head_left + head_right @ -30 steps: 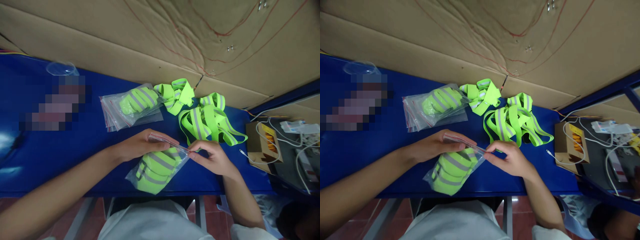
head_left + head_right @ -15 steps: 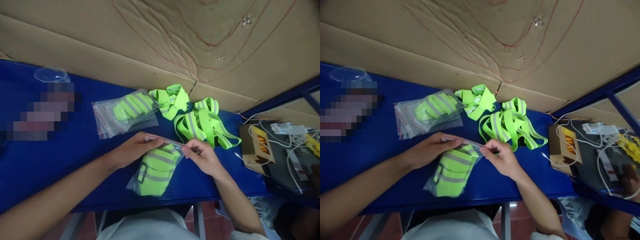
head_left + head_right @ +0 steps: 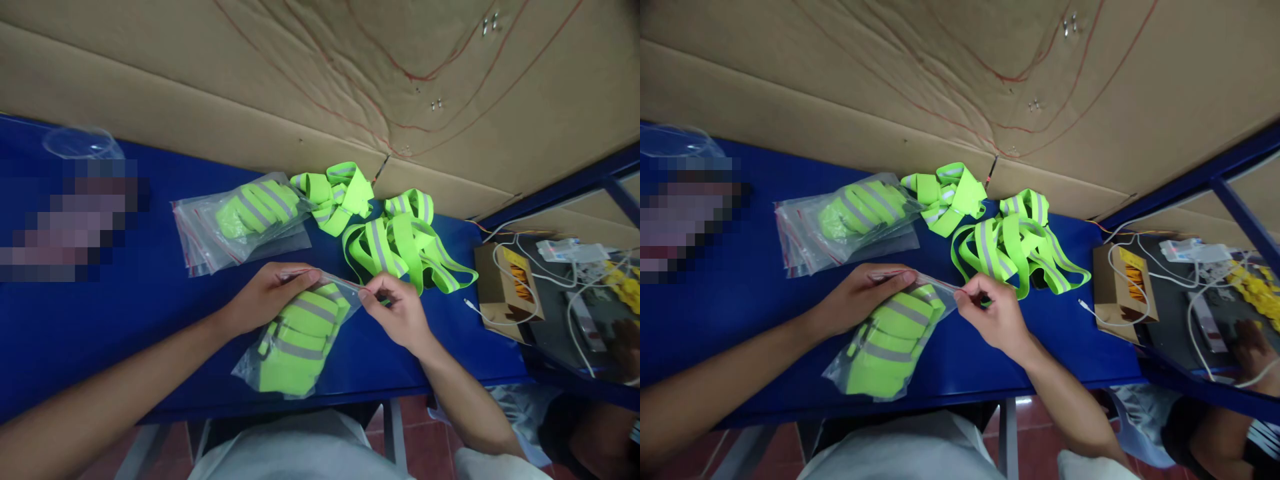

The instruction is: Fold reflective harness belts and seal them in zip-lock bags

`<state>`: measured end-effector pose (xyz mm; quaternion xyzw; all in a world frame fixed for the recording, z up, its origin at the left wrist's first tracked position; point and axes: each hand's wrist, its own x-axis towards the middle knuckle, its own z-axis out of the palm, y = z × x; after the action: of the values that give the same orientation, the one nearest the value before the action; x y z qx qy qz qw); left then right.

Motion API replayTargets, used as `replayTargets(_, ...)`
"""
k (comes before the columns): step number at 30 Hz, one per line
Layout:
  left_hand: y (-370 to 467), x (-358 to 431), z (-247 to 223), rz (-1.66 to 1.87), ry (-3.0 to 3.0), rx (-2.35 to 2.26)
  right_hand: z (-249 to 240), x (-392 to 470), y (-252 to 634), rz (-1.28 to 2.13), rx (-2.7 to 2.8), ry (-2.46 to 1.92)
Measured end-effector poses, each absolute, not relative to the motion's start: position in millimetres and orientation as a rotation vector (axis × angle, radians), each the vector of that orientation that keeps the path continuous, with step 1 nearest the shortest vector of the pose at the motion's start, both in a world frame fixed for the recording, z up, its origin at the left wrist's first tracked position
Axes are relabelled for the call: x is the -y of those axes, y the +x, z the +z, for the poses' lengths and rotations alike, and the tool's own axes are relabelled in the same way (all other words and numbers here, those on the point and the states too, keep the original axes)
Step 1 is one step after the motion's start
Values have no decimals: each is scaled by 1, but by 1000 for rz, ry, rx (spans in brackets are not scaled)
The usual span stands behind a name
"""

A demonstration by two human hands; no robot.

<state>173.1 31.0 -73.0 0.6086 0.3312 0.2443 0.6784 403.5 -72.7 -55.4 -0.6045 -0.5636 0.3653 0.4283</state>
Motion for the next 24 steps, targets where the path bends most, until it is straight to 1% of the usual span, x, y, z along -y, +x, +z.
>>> replayTargets(7, 176, -24, -74, 523, 1479, -732, -58, 73, 394, 957, 1431, -1445)
replayTargets(11, 176, -22, -72, 503, 1478, -695, -59, 74, 390, 924, 1390, -1444)
replayTargets(20, 177, -20, -73, 470, 1527, -651, -64, 78, 389, 789, 1503, -1494)
replayTargets(24, 177, -20, -70, 457, 1543, -654, -63, 78, 388, 803, 1506, -1510)
